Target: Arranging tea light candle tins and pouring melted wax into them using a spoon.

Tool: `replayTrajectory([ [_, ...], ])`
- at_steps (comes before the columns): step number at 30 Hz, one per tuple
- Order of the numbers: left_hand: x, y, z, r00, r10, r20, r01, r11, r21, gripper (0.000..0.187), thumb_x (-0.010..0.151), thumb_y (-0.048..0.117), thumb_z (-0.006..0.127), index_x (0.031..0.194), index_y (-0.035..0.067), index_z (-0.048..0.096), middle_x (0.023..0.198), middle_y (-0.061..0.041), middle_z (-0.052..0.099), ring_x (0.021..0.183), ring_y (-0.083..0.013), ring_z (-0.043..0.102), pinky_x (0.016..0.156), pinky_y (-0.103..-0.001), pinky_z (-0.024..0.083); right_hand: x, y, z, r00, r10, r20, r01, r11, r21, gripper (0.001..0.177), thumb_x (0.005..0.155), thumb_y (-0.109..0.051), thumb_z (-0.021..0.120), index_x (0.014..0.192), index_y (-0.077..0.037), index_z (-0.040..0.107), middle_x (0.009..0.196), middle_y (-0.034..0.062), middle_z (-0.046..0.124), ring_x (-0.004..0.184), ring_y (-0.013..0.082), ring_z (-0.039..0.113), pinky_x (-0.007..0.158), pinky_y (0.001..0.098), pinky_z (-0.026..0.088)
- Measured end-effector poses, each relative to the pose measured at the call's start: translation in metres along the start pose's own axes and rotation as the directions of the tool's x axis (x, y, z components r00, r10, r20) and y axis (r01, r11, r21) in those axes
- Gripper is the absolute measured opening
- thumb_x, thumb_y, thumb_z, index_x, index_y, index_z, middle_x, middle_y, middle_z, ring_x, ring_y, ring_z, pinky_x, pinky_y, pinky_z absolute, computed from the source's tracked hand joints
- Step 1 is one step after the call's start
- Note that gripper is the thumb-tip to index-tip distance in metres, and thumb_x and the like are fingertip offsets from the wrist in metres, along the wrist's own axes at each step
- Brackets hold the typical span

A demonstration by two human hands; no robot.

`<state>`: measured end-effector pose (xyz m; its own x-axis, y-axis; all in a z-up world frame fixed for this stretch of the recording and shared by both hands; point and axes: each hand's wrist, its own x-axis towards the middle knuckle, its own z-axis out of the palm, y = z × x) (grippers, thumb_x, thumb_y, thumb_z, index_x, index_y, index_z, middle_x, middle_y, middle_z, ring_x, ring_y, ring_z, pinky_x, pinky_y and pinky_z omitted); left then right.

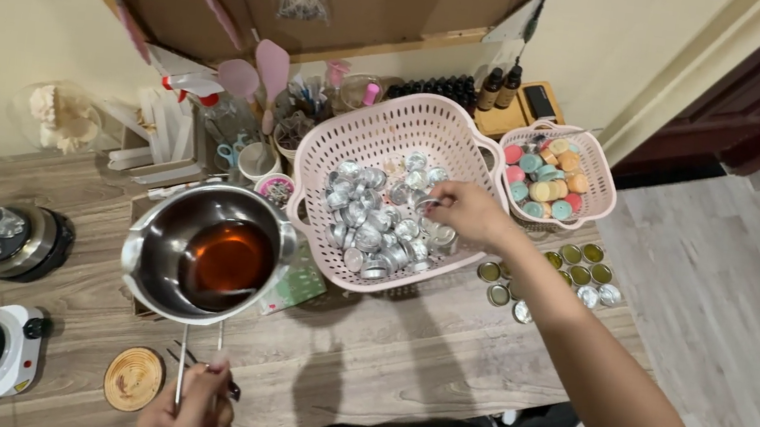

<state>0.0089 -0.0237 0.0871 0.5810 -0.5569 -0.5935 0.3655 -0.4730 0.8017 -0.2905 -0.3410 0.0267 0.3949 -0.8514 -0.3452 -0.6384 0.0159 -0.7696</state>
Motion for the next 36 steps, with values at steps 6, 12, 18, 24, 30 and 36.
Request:
replayTrajectory([
  [6, -0.005, 0.013, 0.007, 1.000, 0.006, -0.001, -0.006, 0.998, 0.056, 0.023, 0.090, 0.016, 0.064, 0.076, -0.001, 0.056, 0.047, -0.003, 0.038, 0.032, -0.0128, 0.029, 0.030, -0.032, 0.018, -0.087, -0.001, -0.037, 1.000, -0.012, 0.022, -0.005, 0.763, 0.646, 0.023, 0.085, -0.014, 0.073, 0.106, -0.005, 0.071, 0.094, -0.0002, 0.075, 0.088, 0.0089, 0.067, 0.075, 0.0223, 0.052],
  [12, -0.009, 0.020, 0.018, 0.999, -0.010, 0.038, 0.009, 1.000, 0.030, 0.023, 0.092, 0.014, 0.062, 0.080, -0.005, 0.057, 0.049, -0.003, 0.035, 0.034, -0.0119, 0.028, 0.033, -0.030, 0.017, -0.163, 0.106, -0.003, 0.982, 0.187, -0.029, -0.166, 0.925, 0.341, 0.022, 0.090, -0.024, 0.073, 0.101, -0.005, 0.071, 0.088, 0.0051, 0.075, 0.082, 0.0146, 0.069, 0.074, 0.0301, 0.054],
  [18, -0.011, 0.015, 0.031, 0.996, -0.066, 0.053, 0.063, 0.997, 0.046, 0.021, 0.093, 0.013, 0.061, 0.085, -0.006, 0.059, 0.050, -0.002, 0.033, 0.036, -0.0110, 0.027, 0.034, -0.030, 0.017, -0.171, 0.229, 0.103, 0.901, 0.068, -0.428, -0.133, 0.983, -0.124, 0.016, 0.083, -0.007, 0.068, 0.098, -0.005, 0.067, 0.090, 0.0180, 0.070, 0.084, 0.0376, 0.069, 0.076, 0.0464, 0.054],
  [24, -0.013, 0.011, 0.036, 0.997, -0.038, 0.074, 0.031, 0.996, 0.083, 0.019, 0.094, 0.012, 0.060, 0.091, -0.007, 0.059, 0.053, -0.004, 0.037, 0.036, -0.0111, 0.029, 0.033, -0.030, 0.018, -0.166, 0.214, 0.109, 0.821, 0.024, -0.570, -0.088, 0.992, -0.085, 0.014, 0.086, -0.003, 0.064, 0.099, -0.003, 0.067, 0.095, 0.0213, 0.066, 0.087, 0.0448, 0.063, 0.076, 0.0502, 0.050],
  [30, -0.010, 0.004, 0.036, 0.996, 0.012, 0.088, -0.020, 0.995, 0.094, 0.021, 0.092, 0.012, 0.057, 0.098, -0.008, 0.061, 0.060, -0.008, 0.048, 0.037, -0.0118, 0.033, 0.032, -0.030, 0.023, -0.176, 0.202, 0.081, 0.814, 0.119, -0.569, -0.109, 0.993, 0.051, 0.019, 0.090, -0.010, 0.065, 0.108, -0.007, 0.073, 0.093, 0.0200, 0.072, 0.080, 0.0365, 0.070, 0.073, 0.0436, 0.054],
  [36, -0.009, 0.002, 0.037, 0.999, 0.010, 0.053, -0.017, 0.991, 0.132, 0.023, 0.094, 0.016, 0.058, 0.092, -0.008, 0.059, 0.055, -0.006, 0.043, 0.036, -0.0130, 0.032, 0.032, -0.031, 0.024, -0.176, 0.270, 0.088, 0.870, 0.299, -0.393, -0.320, 0.947, 0.011, 0.023, 0.089, -0.018, 0.072, 0.108, -0.007, 0.072, 0.092, 0.0194, 0.076, 0.085, 0.0325, 0.074, 0.079, 0.0402, 0.057],
])
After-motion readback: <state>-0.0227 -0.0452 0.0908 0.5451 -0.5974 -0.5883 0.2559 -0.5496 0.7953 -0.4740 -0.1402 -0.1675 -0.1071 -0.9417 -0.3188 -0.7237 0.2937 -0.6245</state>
